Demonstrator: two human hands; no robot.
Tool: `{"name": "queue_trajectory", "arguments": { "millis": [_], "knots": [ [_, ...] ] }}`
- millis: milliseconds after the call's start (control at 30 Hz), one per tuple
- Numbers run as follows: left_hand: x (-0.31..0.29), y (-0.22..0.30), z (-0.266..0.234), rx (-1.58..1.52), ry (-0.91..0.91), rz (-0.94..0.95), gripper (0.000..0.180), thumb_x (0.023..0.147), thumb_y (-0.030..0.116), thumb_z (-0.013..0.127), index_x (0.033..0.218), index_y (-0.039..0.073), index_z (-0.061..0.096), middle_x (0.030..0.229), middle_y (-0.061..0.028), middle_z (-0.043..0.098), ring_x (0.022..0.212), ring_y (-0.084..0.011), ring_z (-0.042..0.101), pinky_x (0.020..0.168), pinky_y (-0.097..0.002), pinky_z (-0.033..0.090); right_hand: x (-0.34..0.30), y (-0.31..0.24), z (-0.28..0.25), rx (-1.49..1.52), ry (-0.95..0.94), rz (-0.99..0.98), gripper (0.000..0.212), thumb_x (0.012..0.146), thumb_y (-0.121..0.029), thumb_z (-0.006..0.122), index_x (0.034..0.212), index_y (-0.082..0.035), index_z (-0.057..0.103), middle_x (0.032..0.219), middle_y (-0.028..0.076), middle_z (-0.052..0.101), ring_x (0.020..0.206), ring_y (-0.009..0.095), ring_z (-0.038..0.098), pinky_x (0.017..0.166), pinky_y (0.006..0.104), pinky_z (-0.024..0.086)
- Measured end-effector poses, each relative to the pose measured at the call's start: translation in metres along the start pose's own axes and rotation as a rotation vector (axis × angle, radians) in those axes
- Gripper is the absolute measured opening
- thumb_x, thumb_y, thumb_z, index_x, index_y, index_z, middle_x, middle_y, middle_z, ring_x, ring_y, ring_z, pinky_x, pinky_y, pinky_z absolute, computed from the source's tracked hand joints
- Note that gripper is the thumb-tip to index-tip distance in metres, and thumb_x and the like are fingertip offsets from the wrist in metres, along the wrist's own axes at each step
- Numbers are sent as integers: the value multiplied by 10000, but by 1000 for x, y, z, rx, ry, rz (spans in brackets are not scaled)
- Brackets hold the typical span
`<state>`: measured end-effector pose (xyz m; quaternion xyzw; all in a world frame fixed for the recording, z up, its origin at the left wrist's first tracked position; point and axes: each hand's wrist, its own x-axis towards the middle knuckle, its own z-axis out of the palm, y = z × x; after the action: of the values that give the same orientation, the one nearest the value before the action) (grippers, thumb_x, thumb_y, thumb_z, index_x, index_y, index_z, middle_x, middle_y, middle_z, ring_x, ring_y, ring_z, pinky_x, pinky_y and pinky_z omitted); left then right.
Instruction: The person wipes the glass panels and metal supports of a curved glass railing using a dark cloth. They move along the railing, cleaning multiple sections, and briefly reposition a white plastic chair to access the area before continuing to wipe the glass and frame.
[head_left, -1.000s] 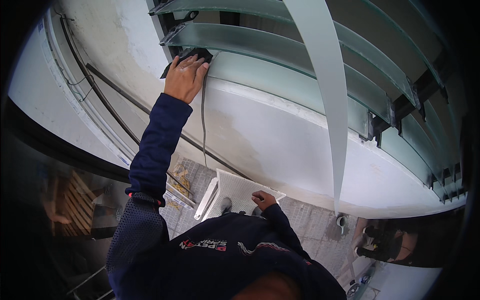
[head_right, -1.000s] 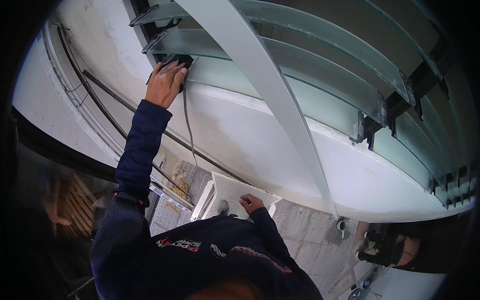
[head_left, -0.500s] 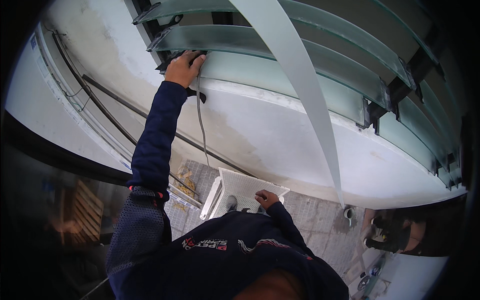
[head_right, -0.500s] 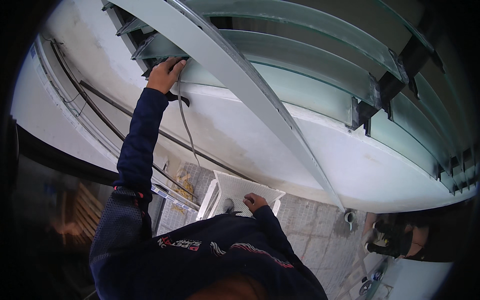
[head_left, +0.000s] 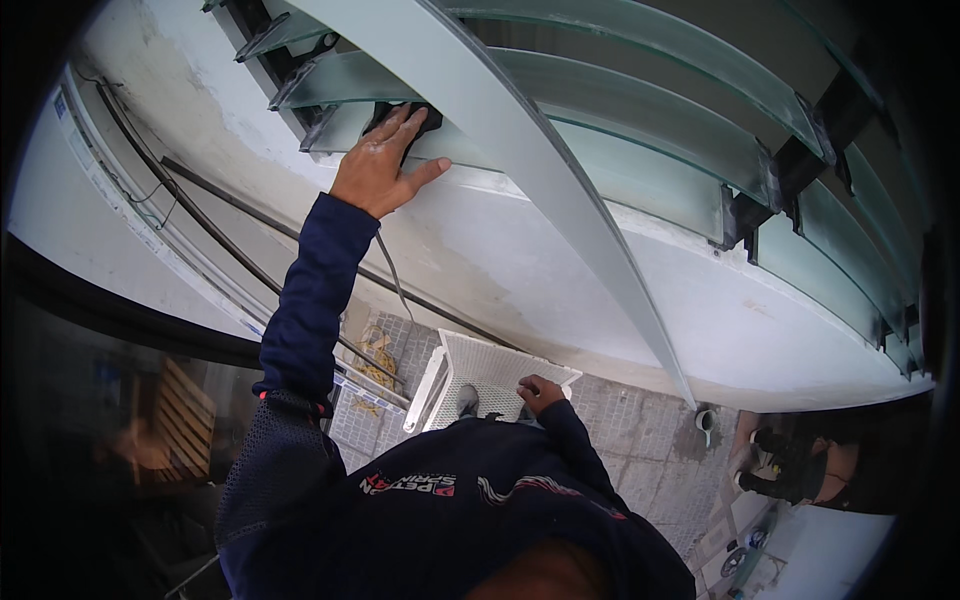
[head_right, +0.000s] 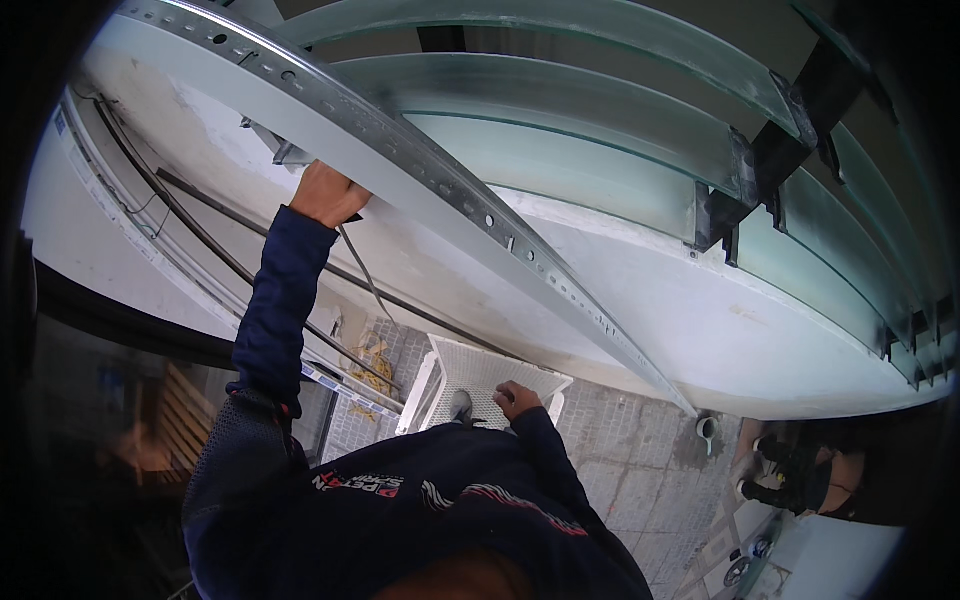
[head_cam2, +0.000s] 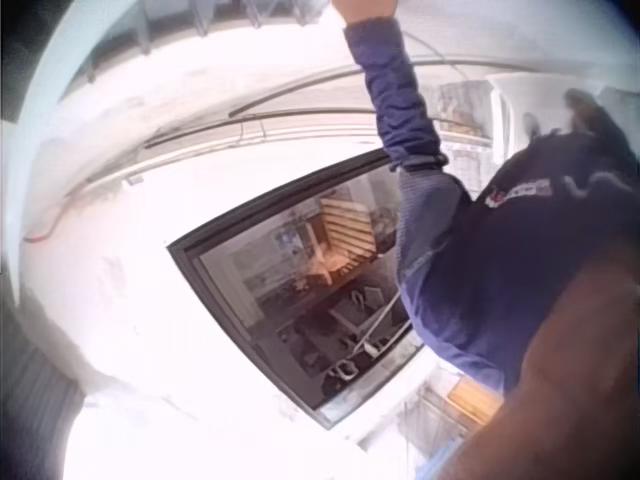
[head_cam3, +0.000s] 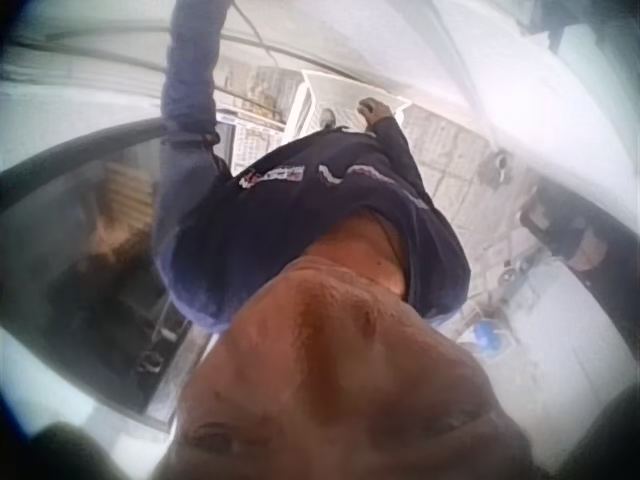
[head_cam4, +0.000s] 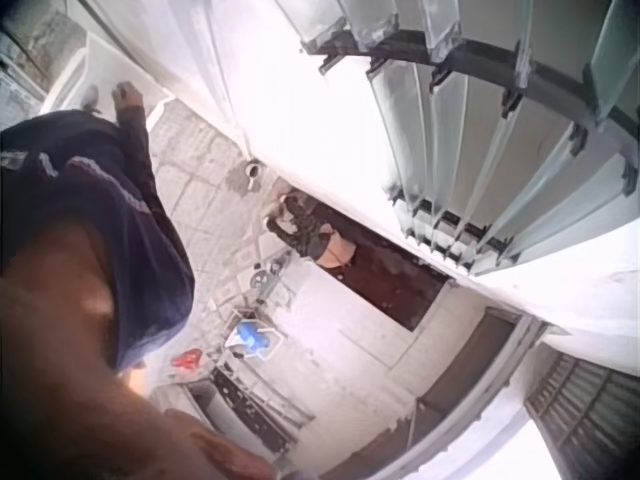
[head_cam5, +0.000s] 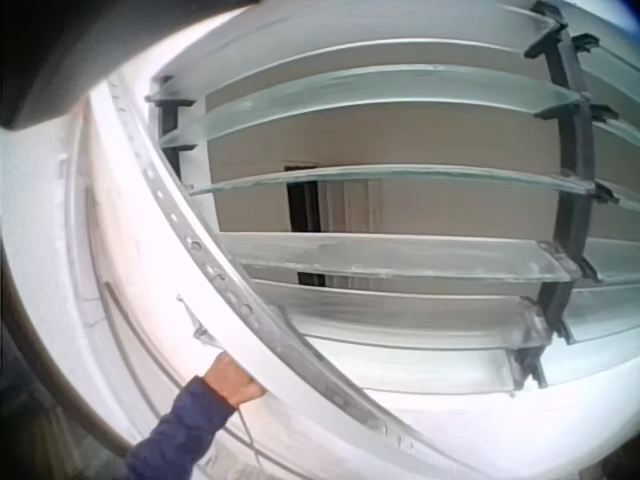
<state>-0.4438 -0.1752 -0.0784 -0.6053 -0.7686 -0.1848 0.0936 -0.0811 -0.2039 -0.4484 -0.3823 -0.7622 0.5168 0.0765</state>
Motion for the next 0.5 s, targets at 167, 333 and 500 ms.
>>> {"name": "queue_trajectory", "arguments": {
  "millis": [167, 333, 500],
  "knots": [
    [33, -37, 19, -108, 64, -129, 581, 940, 496, 422, 1322, 73, 533, 1317, -245, 532, 1208, -385, 523, 1010, -450, 413, -1, 5, -11, 10, 62, -28, 317, 850, -306, 674, 1040, -53, 660, 932, 144, 702, 854, 280, 682, 779, 372, 534],
    [47, 16, 28, -115, -30, 110, 462, 956, 403, 452, 1266, 88, 584, 1311, -209, 546, 1218, -371, 507, 1026, -442, 402, -11, 13, -21, -24, 43, 53, 332, 849, -324, 667, 1053, -63, 660, 941, 143, 703, 874, 294, 679, 799, 378, 532],
    [24, 78, 42, -394, 29, 344, 493, 1005, 449, 406, 1360, 134, 537, 1438, -173, 452, 1409, -307, 318, 1175, -440, 216, -14, 23, -26, -23, -52, 74, 330, 860, -313, 669, 1073, -61, 664, 966, 132, 705, 910, 261, 683, 811, 351, 533]
  ]
}}
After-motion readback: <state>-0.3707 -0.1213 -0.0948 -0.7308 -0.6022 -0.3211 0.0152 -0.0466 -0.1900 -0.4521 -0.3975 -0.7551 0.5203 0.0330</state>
